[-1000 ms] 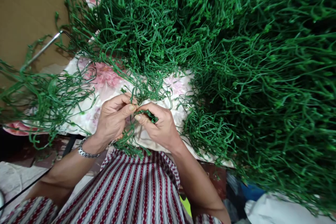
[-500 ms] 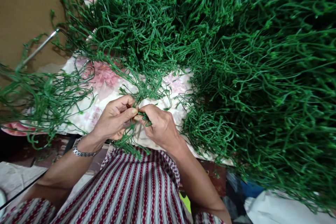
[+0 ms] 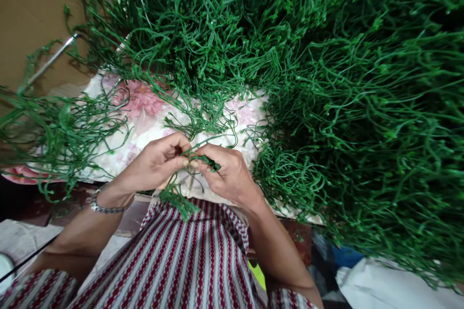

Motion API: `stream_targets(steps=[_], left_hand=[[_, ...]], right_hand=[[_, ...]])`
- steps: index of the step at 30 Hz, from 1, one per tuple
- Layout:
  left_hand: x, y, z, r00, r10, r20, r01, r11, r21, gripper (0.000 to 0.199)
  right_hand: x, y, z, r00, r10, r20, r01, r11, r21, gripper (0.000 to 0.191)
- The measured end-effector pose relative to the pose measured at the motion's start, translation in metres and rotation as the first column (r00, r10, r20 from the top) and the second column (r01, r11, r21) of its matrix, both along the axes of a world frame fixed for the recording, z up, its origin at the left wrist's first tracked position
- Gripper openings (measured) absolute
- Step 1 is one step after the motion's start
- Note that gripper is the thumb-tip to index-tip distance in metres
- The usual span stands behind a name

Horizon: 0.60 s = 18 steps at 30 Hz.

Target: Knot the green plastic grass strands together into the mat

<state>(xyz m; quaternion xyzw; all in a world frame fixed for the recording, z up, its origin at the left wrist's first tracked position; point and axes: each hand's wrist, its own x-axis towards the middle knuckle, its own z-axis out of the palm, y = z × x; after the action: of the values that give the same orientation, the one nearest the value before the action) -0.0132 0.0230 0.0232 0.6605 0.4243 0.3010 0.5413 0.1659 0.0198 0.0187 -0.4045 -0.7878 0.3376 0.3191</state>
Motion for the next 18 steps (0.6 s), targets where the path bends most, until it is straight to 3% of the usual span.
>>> stream_targets(steps=[3, 6, 9, 13, 18], left_hand=[[0.002, -0.001, 0.003, 0.963, 0.062, -0.262, -0.004, 0.976, 0.217, 0.010], [0.002, 0.003, 0.002, 0.946, 0.042, -0.321, 0.039, 0.969, 0.244, 0.011], [-0.002, 0.009, -0.002, 0.959, -0.061, -0.278, 0.098, 0.988, 0.121, 0.012], [-0.005, 0.012, -0.010, 0.973, -0.225, -0.055, 0.214, 0.964, -0.160, 0.021], [-0.002, 0.008, -0.013, 0.978, -0.165, 0.130, 0.195, 0.943, -0.269, 0.026]], right_hand=[[0.000, 0.000, 0.001, 0.994, -0.026, 0.106, 0.021, 0.999, 0.047, 0.009], [-0.002, -0.001, -0.001, 0.980, -0.032, 0.194, 0.010, 0.994, 0.110, 0.008], [-0.001, 0.000, -0.003, 0.969, 0.018, 0.246, -0.046, 0.993, 0.108, 0.005], [0.002, 0.005, -0.004, 0.965, 0.059, 0.254, -0.092, 0.988, 0.120, 0.003], [0.003, 0.010, -0.005, 0.989, 0.072, 0.131, -0.093, 0.983, 0.156, 0.008]])
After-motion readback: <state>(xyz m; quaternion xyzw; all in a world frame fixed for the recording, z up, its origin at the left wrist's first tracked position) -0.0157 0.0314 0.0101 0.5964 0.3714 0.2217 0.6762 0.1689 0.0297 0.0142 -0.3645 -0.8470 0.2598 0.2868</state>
